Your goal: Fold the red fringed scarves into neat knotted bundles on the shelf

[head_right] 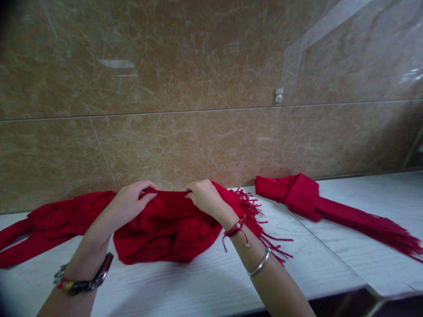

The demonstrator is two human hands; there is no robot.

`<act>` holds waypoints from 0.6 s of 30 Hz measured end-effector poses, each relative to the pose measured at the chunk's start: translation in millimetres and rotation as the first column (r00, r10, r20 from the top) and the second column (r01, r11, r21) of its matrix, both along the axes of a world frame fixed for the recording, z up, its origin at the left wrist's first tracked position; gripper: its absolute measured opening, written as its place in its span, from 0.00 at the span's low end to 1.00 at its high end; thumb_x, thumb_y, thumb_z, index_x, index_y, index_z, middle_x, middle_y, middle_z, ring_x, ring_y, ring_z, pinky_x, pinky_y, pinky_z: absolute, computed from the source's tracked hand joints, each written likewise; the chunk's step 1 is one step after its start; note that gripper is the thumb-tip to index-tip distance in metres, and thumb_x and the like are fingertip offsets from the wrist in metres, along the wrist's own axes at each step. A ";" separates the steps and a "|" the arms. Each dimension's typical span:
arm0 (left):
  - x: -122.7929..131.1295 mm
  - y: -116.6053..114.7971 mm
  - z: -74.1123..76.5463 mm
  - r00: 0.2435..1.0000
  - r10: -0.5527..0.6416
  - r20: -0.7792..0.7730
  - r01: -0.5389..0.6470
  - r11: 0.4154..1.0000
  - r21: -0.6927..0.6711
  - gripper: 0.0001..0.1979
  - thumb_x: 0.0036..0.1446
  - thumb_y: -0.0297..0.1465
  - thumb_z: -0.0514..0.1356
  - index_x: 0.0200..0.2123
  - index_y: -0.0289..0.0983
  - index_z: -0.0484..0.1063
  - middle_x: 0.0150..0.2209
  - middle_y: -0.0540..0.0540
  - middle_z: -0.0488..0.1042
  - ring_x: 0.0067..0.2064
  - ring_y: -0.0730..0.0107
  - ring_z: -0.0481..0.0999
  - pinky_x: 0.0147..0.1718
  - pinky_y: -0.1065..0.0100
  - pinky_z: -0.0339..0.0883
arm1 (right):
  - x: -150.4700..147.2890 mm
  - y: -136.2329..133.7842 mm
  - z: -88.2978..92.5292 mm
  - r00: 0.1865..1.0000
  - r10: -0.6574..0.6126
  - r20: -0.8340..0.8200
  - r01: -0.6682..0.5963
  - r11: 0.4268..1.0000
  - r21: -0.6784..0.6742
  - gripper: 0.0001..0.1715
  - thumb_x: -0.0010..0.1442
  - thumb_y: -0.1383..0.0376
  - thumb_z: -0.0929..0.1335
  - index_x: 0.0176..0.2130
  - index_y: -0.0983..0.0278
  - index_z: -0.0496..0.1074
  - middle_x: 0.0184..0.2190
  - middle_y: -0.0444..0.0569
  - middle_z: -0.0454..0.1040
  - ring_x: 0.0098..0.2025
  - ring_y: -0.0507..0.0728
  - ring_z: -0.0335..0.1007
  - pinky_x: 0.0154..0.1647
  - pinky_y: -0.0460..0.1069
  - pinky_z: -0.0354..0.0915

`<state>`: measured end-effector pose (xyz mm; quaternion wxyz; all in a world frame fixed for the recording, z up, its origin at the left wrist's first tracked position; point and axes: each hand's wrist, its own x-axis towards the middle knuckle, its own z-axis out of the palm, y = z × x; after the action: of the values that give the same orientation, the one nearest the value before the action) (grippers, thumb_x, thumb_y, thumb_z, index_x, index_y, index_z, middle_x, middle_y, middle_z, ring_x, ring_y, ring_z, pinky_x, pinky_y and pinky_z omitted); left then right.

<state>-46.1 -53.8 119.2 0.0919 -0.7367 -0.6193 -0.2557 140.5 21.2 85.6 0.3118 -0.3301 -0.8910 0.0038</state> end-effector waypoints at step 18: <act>11.2 -3.3 -4.4 0.998 -0.025 -0.053 0.023 0.999 -0.040 0.14 0.52 0.33 0.54 0.42 0.38 0.70 0.43 0.43 0.74 0.44 0.60 0.71 0.44 0.62 0.60 | 0.8 -10.0 6.6 1.000 -0.001 0.025 -0.001 0.994 0.111 0.09 0.55 0.70 0.64 0.32 0.66 0.75 0.31 0.51 0.76 0.35 0.53 0.71 0.39 0.45 0.59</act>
<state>-34.9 -57.1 114.9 0.0906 -0.7522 -0.6127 -0.2247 141.3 11.2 92.2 0.3184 -0.3123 -0.8936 -0.0500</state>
